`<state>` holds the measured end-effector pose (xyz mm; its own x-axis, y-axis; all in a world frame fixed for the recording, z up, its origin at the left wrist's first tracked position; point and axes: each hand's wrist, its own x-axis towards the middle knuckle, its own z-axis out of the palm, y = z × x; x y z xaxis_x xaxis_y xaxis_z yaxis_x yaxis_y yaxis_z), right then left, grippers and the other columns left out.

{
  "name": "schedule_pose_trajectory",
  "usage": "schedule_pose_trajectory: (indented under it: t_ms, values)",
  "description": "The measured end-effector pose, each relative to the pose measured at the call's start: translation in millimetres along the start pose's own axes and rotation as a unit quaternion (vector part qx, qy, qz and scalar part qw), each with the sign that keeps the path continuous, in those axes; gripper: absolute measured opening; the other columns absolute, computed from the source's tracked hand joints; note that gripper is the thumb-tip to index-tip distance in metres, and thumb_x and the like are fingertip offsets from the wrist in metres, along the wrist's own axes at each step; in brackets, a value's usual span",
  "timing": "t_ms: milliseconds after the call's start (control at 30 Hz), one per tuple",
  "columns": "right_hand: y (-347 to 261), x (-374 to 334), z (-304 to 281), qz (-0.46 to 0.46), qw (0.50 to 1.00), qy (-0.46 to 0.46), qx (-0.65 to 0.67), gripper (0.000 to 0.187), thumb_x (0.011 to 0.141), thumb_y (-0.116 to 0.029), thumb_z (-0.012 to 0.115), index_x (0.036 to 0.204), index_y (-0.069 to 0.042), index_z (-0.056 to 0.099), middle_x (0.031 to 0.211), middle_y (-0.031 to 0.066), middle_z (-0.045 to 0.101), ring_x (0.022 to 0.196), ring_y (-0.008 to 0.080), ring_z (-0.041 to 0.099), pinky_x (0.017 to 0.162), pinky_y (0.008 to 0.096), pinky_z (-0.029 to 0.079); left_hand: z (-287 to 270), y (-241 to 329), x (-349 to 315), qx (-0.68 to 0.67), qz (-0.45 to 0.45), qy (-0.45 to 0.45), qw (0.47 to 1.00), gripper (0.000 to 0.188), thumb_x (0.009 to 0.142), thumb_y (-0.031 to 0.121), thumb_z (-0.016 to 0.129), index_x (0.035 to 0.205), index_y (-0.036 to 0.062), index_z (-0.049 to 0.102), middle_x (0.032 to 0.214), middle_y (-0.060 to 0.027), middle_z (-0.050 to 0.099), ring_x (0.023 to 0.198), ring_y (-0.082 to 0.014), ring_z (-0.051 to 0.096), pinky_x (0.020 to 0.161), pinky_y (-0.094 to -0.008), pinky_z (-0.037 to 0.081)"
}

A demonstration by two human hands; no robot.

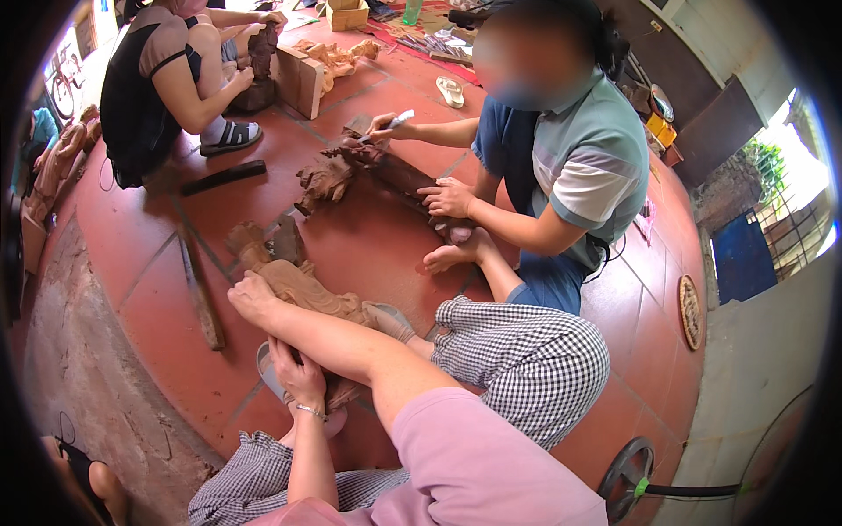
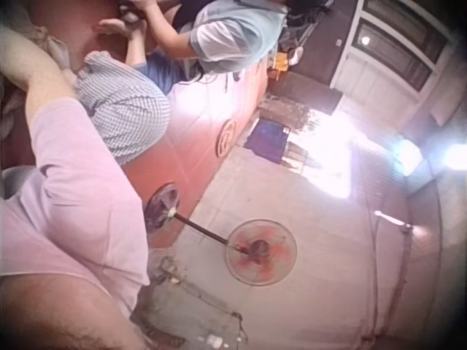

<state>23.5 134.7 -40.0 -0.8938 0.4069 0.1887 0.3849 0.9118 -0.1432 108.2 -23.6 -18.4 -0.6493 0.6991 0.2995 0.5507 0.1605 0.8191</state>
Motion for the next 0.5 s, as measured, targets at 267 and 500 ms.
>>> schedule_pose_trajectory:
  t_ms: [267, 500]
  values:
    - [11, -44, -31, -0.045, 0.968, 0.191, 0.159, 0.011, 0.081, -0.016, 0.066, 0.087, -0.009, 0.073, 0.094, 0.0122, 0.071, 0.091, 0.0313, 0.069, 0.088, 0.04, 0.056, -9, 4, 2, 0.021, 0.01, 0.011, 1.0, 0.054, 0.099, 0.027, 0.054, 0.142, -0.0053, 0.052, 0.152, -0.027, 0.046, 0.137, -0.0456, 0.047, 0.113, -0.0476, 0.039]
    - [11, -34, -30, 0.059, 0.975, 0.167, 0.138, 0.01, 0.084, -0.008, 0.063, 0.093, -0.006, 0.067, 0.098, 0.0125, 0.069, 0.106, 0.0354, 0.066, 0.09, 0.0421, 0.055, 0, -5, -2, 0.01, 0.003, 0.002, 1.0, 0.052, 0.1, 0.027, 0.055, 0.143, -0.0012, 0.052, 0.153, -0.0247, 0.045, 0.138, -0.0439, 0.046, 0.113, -0.0471, 0.039]
